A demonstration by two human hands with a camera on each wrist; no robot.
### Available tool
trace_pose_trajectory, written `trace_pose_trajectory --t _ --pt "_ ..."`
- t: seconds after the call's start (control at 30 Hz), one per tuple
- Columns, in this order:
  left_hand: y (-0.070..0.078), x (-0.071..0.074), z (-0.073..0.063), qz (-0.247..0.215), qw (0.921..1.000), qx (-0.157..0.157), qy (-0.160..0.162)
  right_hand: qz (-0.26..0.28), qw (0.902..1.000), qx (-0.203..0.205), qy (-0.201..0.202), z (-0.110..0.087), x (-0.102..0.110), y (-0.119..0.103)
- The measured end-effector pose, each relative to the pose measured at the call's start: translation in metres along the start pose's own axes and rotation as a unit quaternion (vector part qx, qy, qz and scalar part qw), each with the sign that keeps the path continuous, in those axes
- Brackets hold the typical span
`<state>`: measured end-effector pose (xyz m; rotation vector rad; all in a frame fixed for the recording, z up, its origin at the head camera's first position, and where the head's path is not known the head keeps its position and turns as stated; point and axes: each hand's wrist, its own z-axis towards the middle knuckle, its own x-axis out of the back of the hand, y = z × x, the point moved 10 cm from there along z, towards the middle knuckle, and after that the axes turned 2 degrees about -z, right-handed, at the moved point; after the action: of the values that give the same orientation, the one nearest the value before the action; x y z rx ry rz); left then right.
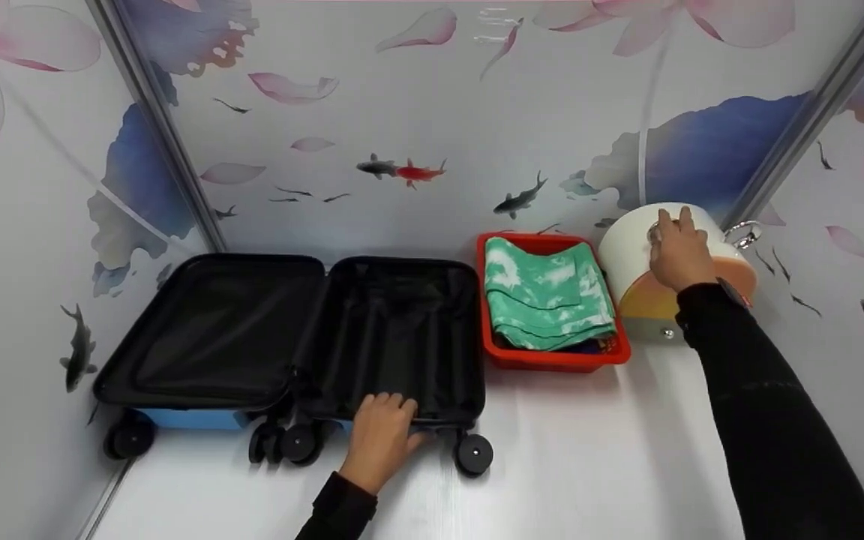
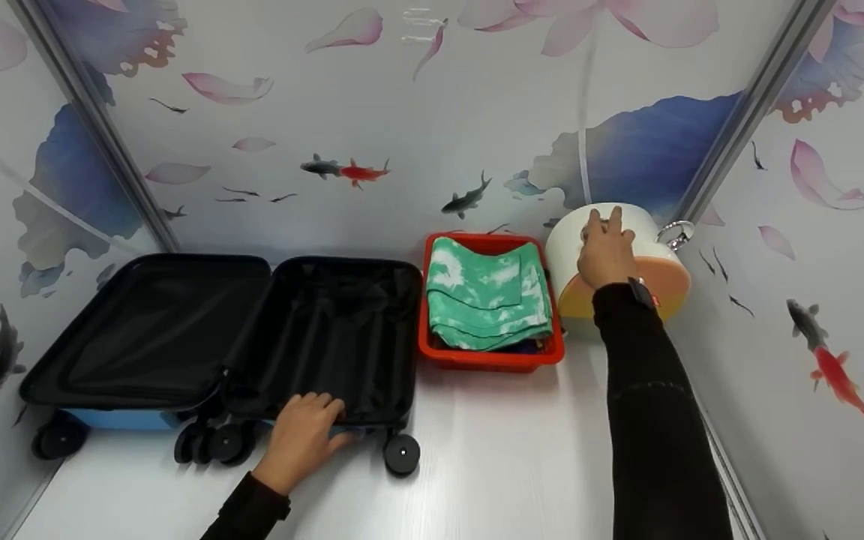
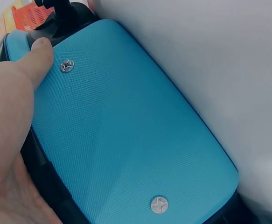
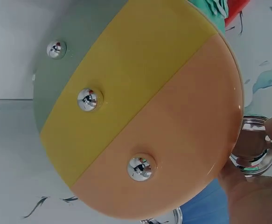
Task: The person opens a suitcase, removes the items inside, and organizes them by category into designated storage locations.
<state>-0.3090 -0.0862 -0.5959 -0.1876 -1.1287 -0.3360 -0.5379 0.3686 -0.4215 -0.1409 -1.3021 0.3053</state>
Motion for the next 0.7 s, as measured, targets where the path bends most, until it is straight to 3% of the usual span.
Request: trace_pose_trajectory --t 0.1,0.2,0.3,0.4,0.57,0.7 --pt "-0.001 -0.001 0.001 -0.001 1.0 0.001 -0.008 0.02 0.9995 -0.022 0.014 -0.006 0.001 0.002" --pt "0.001 -0.003 0.002 -0.004 0.9999 -0.001 -0.015 0.025 0.9967 -0.04 0.066 -0.018 0.007 -0.006" --pt "0.001 -0.004 0.002 -0.009 0.9998 -0.004 -0.017 0.02 0.9916 -0.019 0.127 -0.034 0.013 -0.03" --pt "0.0 -0.004 0.003 -0.01 0.9999 -0.002 -0.014 0.011 0.9866 0.028 0.161 -0.053 0.011 -0.064" --pt "-0.002 -0.007 0.007 -0.041 0.998 0.019 -0.044 0.014 0.9888 0.047 0.141 -0.083 -0.008 -0.096" --pt "-0.007 -0.012 0.012 -0.109 0.9875 0.06 -0.096 0.025 0.9891 0.064 0.13 -0.104 -0.026 -0.114"
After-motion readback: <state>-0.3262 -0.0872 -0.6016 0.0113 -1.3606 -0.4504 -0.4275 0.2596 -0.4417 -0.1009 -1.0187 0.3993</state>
